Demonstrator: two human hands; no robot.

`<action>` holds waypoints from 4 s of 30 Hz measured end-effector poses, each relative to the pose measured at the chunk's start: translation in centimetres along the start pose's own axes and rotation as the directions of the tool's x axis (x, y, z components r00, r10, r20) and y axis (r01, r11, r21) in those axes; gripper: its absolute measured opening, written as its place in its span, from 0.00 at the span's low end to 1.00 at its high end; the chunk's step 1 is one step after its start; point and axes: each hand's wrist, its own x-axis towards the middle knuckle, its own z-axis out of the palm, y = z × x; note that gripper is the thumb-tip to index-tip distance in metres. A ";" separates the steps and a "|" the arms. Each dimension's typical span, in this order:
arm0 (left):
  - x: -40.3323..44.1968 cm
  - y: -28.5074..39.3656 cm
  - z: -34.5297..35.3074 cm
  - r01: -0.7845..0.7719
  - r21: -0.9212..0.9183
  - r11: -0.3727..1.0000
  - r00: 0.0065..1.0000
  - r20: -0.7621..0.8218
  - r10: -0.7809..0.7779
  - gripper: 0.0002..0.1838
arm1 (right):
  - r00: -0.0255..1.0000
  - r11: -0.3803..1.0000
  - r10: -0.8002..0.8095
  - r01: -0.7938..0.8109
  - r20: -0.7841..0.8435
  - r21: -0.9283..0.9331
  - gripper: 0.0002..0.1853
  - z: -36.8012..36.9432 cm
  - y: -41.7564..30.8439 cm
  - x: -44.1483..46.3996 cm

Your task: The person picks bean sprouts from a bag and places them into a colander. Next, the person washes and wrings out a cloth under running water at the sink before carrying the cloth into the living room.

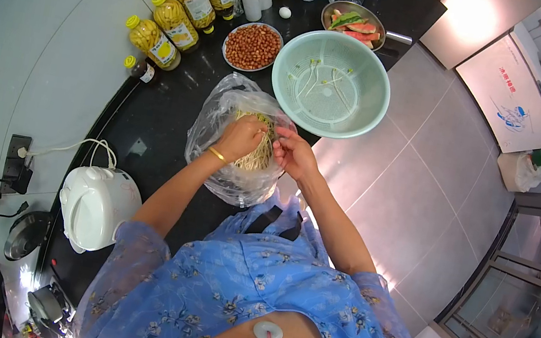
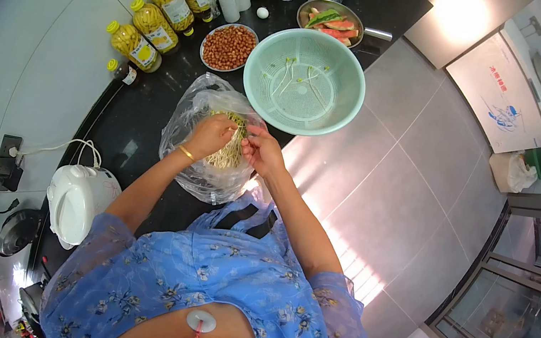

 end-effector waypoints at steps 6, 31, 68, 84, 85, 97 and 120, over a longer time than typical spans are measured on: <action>1.8 -1.0 4.0 -0.025 0.382 0.924 0.996 0.088 -0.010 0.07 | 1.000 0.999 -0.016 0.017 0.026 -0.039 0.11 0.7 -0.1 -1.0; -4.7 0.5 -7.5 0.483 -0.873 -0.072 0.774 0.464 -0.431 0.07 | 0.979 0.930 0.000 0.076 0.206 -0.360 0.05 8.5 2.4 -4.4; 0.7 -1.3 -0.9 0.307 -0.280 0.910 0.952 0.098 -0.291 0.10 | 0.963 0.989 -0.060 0.022 0.263 0.148 0.02 2.3 0.7 -3.6; -1.9 -1.2 -0.5 0.336 0.064 0.940 0.941 -0.073 -0.331 0.06 | 0.986 0.999 -0.003 -0.006 0.165 0.053 0.04 2.3 1.9 -4.2; -2.0 -1.4 -0.1 0.337 0.065 0.939 0.940 -0.077 -0.332 0.06 | 0.983 0.999 -0.002 -0.007 0.185 0.046 0.05 2.2 2.1 -4.1; -2.7 -1.7 -1.9 0.300 -0.643 0.705 0.898 -0.059 -0.437 0.05 | 0.986 0.999 -0.043 0.038 0.162 0.035 0.05 1.7 2.4 -5.4; -4.1 0.7 -7.9 0.690 -0.681 0.246 0.721 0.614 -0.320 0.06 | 0.535 -0.418 -0.399 0.616 0.744 -0.668 0.04 9.3 -0.5 -4.1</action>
